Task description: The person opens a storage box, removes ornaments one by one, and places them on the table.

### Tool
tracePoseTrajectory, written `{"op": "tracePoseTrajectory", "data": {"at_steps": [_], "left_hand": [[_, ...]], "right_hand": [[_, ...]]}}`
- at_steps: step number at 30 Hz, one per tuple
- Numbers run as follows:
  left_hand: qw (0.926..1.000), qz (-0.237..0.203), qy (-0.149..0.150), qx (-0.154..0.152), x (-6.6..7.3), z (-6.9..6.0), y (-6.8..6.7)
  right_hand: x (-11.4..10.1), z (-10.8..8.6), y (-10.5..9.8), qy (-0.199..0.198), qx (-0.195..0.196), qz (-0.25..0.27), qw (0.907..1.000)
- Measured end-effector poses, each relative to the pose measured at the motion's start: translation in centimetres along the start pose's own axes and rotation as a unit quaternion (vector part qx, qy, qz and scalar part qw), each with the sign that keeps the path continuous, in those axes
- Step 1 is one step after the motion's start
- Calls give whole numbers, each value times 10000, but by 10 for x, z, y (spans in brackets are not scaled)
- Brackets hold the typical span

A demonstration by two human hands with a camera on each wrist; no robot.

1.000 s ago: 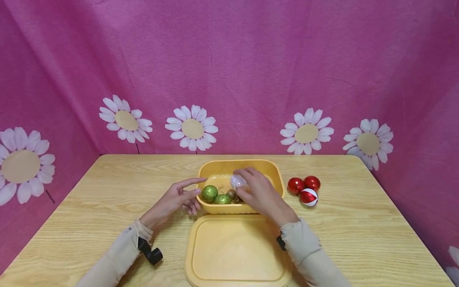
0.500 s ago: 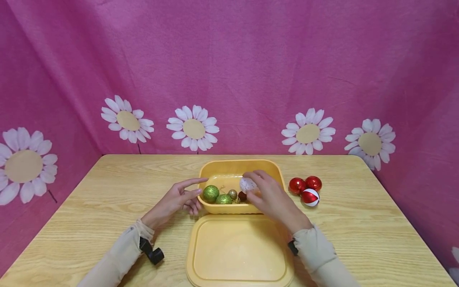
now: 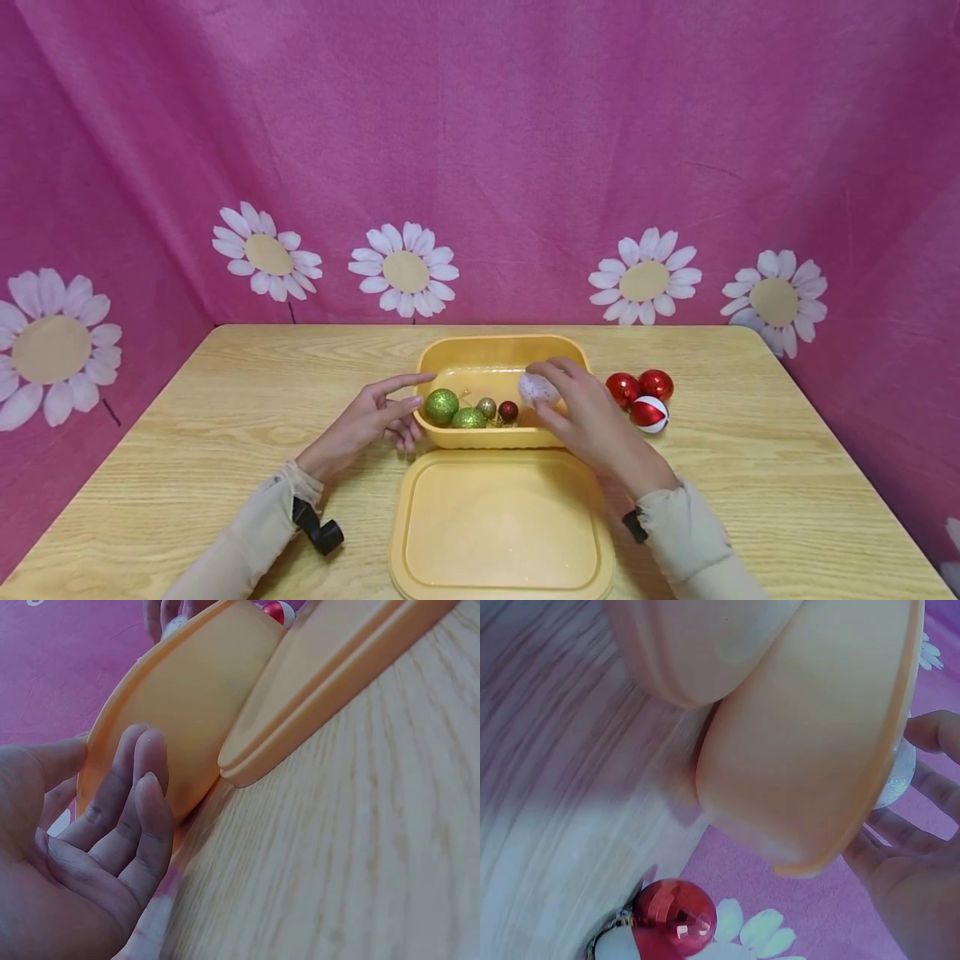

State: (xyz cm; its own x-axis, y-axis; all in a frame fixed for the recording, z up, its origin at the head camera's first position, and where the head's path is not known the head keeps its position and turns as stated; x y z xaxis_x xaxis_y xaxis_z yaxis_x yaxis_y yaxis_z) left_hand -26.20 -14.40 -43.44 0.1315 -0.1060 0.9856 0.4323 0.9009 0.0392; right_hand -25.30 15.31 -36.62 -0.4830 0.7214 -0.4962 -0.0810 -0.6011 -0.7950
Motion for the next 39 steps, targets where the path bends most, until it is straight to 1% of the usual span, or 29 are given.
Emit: {"op": "tracePoseTrajectory", "data": {"at_steps": [6,13,17,25,27,32,36,39], "left_hand": [[10000,-31,28,-15,0,0,0],[10000,23,12,47,0,0,0],[10000,-4,43,20,0,-1,0],[10000,-62,46,-2,0,0,1],[10000,-59,48,-6,0,0,1],[10000,-22,63,-26,-1,0,0],[10000,-3,42,-25,-2,0,0],[10000,4,27,-8,-2,0,0]], "right_hand": [[3,-8,-11,98,110,-181,9997],[6,-16,-26,2,351,-247,9991],[11,-19,-35,39,422,-276,9987],[13,-22,-58,19,707,-15,9975],[16,-22,-64,114,752,-57,9971],[28,-25,-79,387,878,-414,9945],[39,-30,-86,451,989,-638,9920],[49,-33,-90,503,1001,-696,9913]]}}
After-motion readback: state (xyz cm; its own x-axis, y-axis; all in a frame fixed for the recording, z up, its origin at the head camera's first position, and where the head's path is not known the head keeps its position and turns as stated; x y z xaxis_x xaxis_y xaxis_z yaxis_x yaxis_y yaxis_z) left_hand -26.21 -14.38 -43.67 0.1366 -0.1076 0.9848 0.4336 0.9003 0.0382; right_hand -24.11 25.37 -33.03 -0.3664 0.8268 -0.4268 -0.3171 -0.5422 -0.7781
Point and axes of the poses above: each hand's wrist, its own z-axis towards the middle knuckle, its own y-axis out of the palm, x = y × z, the point moved 4 cm from there along z, towards the middle knuckle, and after that the axes turned 11 degrees about y, right-handed, at the moved point
